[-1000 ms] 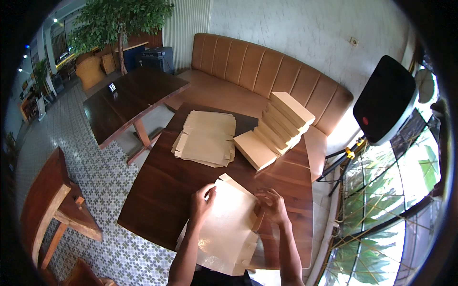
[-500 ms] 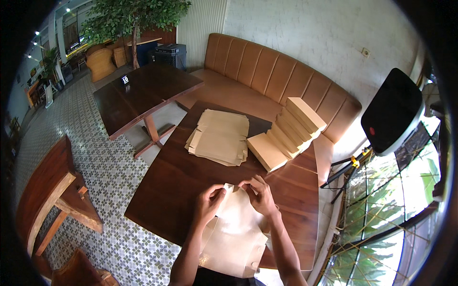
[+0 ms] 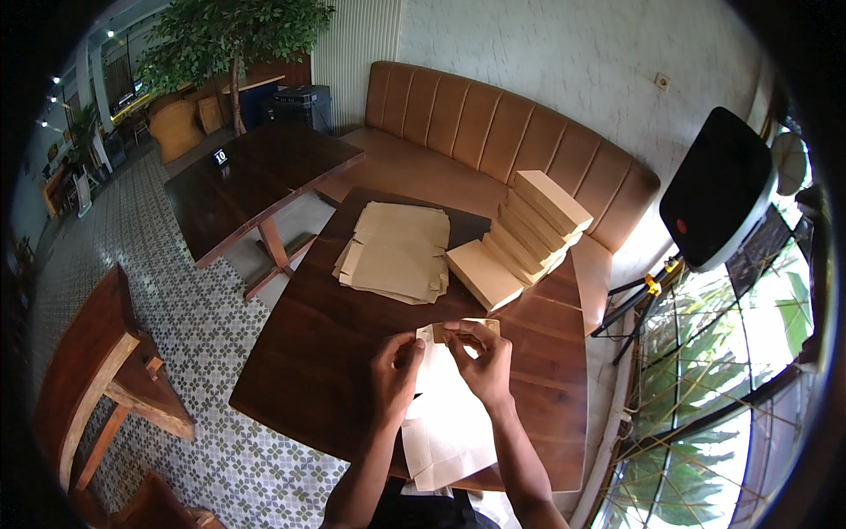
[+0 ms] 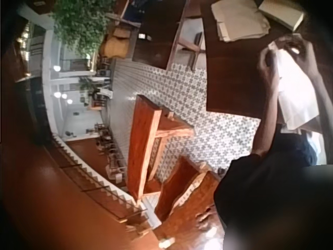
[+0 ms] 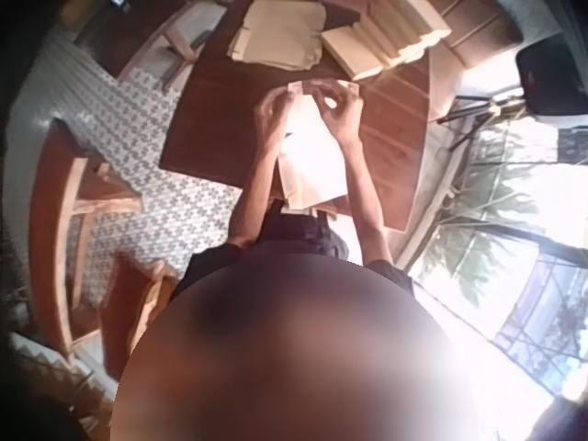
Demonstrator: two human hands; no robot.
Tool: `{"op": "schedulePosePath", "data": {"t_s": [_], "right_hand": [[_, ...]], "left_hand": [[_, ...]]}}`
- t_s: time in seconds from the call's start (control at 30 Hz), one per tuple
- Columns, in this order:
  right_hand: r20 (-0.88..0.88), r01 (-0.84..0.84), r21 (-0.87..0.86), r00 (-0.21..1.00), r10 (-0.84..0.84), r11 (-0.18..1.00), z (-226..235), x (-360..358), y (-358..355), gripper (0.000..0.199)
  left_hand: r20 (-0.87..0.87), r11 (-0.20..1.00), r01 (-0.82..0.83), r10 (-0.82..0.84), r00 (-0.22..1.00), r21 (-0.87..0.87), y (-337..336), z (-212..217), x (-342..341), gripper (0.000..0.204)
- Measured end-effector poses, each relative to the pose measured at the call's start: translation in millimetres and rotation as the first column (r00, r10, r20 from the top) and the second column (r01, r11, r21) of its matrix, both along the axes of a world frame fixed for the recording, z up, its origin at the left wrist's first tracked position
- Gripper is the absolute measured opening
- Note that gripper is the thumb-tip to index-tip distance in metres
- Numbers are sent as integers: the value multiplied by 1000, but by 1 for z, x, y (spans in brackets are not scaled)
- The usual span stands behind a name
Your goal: The person assembles flat-packed cardboard boxes by folding the side flaps, tucking tabs into slots, and closing the top flaps. Completed boxes are stacked on the table while additional flat packs are taken from a nearby pile.
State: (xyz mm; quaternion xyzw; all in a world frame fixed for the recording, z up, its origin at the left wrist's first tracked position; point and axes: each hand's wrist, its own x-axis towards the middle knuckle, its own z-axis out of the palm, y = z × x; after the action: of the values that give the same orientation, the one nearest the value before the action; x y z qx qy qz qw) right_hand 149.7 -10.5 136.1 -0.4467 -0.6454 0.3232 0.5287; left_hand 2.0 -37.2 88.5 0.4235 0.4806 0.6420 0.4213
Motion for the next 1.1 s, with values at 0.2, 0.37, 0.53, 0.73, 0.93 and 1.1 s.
{"op": "schedulePosePath", "data": {"t_s": [0.2,0.37,0.53,0.73,0.93,1.1], "right_hand": [[-106,15,-16,994,-16,1000,-17,0,-8,29],[-162,18,-53,986,-26,998,-24,-5,-16,25],[-200,15,-58,980,-27,998,-27,-6,-15,24],[-176,19,-17,984,-21,1000,-27,-5,-16,25],[-195,7,-37,981,-14,999,-26,-6,-15,25],[-162,19,9,987,-17,1000,-29,-7,-14,26]], "left_hand": [[16,999,20,-21,1000,32,3,4,4,22],[-106,983,-19,38,994,182,5,-2,7,18],[-73,977,-48,64,995,206,2,-3,11,15],[-106,961,-49,81,991,274,2,-3,12,12],[-92,984,-33,49,994,175,0,-1,10,11],[-155,967,-76,116,981,243,1,1,13,12]]}}
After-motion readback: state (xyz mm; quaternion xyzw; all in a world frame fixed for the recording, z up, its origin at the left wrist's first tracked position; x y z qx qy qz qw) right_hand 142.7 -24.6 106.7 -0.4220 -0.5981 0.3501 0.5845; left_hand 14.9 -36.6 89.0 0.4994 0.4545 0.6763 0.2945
